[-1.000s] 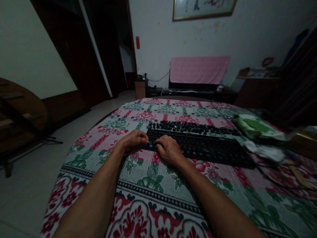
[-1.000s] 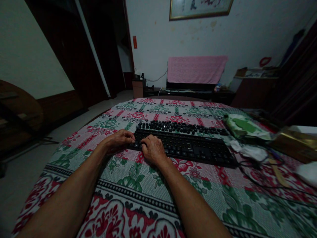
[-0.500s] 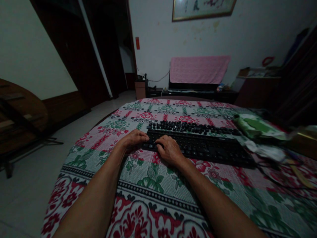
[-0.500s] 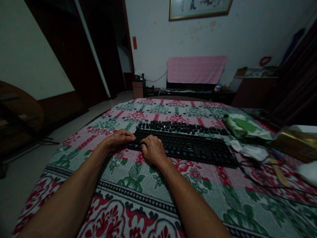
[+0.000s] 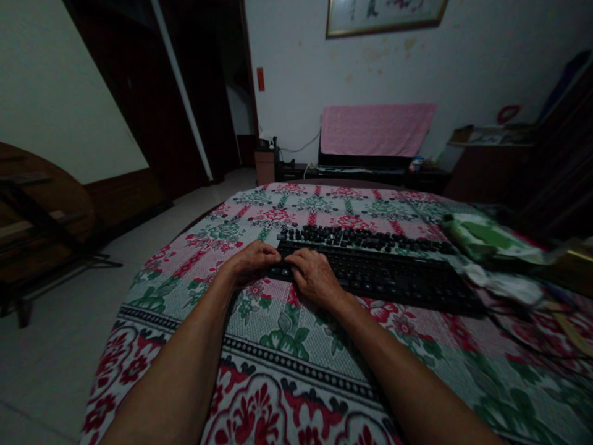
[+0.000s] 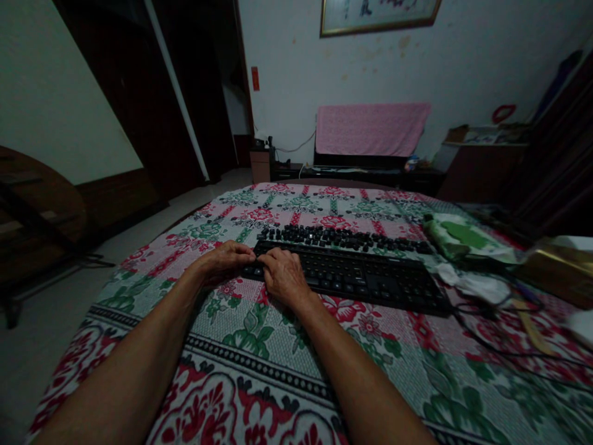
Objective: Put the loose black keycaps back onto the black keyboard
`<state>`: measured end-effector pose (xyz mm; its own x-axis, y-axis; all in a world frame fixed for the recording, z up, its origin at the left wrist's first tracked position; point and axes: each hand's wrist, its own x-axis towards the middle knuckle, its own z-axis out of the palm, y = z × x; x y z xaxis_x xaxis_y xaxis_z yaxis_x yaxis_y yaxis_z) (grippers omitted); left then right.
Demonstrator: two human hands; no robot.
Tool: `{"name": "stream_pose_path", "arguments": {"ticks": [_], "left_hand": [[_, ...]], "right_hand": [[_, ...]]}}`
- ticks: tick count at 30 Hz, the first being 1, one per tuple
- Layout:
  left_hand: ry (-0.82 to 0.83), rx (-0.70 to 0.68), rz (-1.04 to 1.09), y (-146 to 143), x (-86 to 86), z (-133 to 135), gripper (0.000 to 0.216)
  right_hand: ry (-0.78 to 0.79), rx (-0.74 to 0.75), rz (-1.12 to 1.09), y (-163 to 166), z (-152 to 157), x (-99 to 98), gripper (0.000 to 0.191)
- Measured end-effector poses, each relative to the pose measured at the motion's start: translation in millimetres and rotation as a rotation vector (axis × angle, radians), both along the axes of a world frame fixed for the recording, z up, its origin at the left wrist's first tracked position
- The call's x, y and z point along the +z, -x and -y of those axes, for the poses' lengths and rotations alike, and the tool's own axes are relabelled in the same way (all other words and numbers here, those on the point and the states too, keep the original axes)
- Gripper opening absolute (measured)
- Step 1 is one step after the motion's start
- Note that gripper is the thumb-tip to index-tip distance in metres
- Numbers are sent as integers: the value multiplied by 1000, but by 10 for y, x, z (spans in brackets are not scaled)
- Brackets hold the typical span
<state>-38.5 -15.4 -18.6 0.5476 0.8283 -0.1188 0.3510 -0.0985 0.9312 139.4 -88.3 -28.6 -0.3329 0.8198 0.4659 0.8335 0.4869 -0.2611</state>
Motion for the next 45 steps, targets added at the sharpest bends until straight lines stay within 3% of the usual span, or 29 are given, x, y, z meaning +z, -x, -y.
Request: {"name": "stream_pose_path", "arguments": {"ticks": [10,17,22,26,35,45], "left_hand": [[57,-23,15,27,-35,-68,29],[107,47,37,73,-54,-101,28],[68,-52,-63,80,-14,-132,27],[84,-85,-120,74,31,-125,26],[194,-39,81,116,38,-26,33],[202,-10,26,106,51,-21,34]], "right_hand": [[94,25,-67,79,-322,-32,20],[114,-59,-435,-74,-440,-93,19],[149,-94,-582,-159,-480,-127,20],[138,-56,-549,-123,-441,-105,18],[130,-29,-445,61,-326,-50,14],[177,-3,-344,44,-339,-50,16]]}}
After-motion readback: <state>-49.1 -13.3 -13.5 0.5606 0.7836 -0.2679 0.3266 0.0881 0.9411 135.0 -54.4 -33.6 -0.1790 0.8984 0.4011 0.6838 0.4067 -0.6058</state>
